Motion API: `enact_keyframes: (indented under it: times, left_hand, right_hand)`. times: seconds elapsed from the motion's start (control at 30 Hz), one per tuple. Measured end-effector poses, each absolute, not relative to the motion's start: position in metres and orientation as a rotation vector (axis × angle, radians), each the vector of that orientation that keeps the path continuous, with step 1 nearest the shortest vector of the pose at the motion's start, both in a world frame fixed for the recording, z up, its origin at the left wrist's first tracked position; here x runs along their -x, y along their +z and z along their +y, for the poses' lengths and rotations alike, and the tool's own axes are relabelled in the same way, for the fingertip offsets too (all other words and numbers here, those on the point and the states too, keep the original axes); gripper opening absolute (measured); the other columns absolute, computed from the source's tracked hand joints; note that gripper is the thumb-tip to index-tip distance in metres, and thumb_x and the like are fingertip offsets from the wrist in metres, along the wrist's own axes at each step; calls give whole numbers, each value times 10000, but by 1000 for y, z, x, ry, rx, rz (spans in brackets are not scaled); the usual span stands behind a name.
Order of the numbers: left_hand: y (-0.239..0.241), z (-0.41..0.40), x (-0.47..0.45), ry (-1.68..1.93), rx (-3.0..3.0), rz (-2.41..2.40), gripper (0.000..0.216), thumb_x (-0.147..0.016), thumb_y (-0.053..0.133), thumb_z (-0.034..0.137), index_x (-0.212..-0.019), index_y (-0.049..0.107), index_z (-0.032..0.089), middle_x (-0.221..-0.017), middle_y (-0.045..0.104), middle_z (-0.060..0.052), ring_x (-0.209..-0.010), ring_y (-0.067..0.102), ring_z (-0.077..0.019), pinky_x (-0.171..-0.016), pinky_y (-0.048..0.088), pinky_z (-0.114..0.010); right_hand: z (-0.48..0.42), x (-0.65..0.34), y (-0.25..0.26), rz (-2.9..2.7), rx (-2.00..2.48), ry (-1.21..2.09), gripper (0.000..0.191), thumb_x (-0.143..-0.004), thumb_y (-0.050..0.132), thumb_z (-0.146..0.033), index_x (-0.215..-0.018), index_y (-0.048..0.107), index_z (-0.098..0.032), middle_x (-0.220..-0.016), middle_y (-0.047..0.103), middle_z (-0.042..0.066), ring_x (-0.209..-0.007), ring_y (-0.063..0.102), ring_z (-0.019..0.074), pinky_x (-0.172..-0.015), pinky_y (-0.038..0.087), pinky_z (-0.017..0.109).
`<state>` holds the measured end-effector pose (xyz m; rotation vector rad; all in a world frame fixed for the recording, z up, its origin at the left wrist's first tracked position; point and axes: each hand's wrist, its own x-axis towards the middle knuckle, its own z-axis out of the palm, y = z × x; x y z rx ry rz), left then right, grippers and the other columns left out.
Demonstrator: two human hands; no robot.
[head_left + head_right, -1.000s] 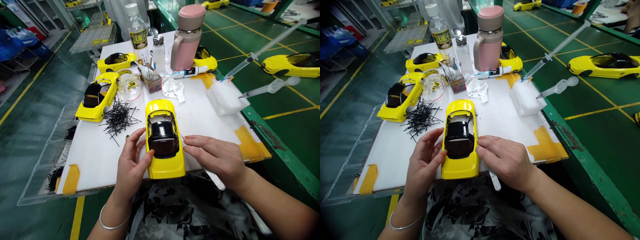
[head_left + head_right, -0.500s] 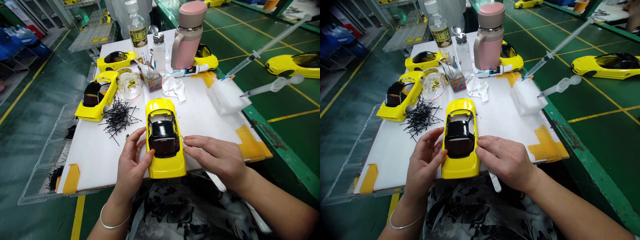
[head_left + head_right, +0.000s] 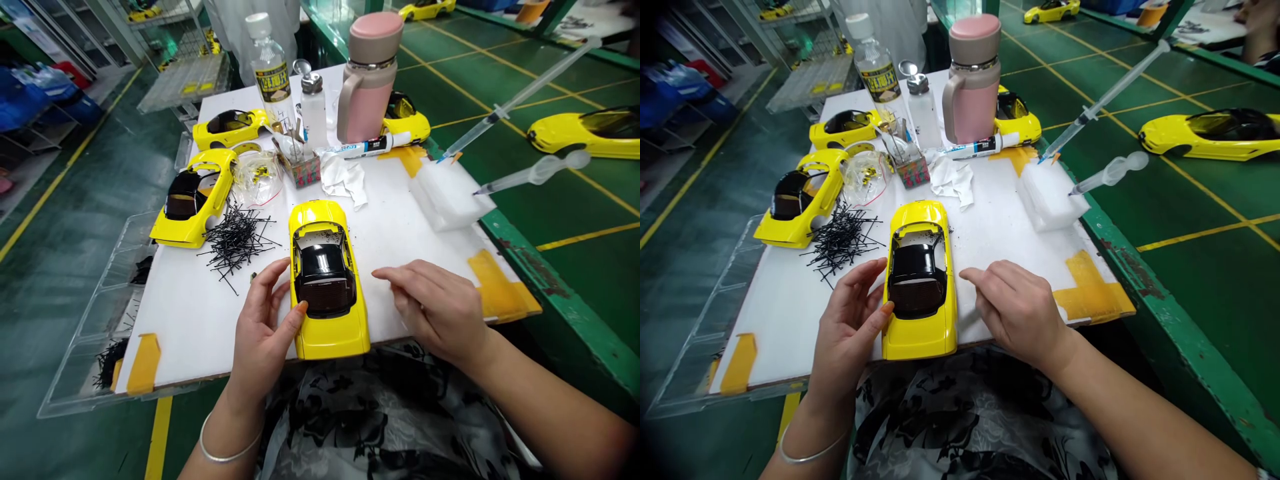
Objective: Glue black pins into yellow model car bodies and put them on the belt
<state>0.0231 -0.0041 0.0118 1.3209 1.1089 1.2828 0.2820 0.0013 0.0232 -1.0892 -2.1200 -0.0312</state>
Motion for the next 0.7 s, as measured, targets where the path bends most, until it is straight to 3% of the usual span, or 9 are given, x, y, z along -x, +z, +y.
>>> enact_keyframes:
  times: [0.13, 0.7]
  left_hand:
    - [12, -5, -23, 1281, -1323, 1099, 491, -923, 760, 205, -1384, 622, 301, -1483, 592, -46, -1394, 569, -175, -1190, 475, -257]
    - [12, -4, -23, 1272, -1315, 1119, 485, -926, 759, 222, -1383, 626, 319, -1494, 589, -43, -1394, 574, -189, -1191, 483, -281]
  right_hand:
    - [3, -280, 19, -2196, 1170, -53, 333, -978, 477, -75, -1197, 727, -52, -711, 636, 25, -601, 624, 158, -553, 475, 288]
    - [-3, -273, 10, -2170, 1153, -12, 358, -985, 466, -82, -1224, 726, -22, -716, 655, 35, -596, 613, 148, -570, 475, 279]
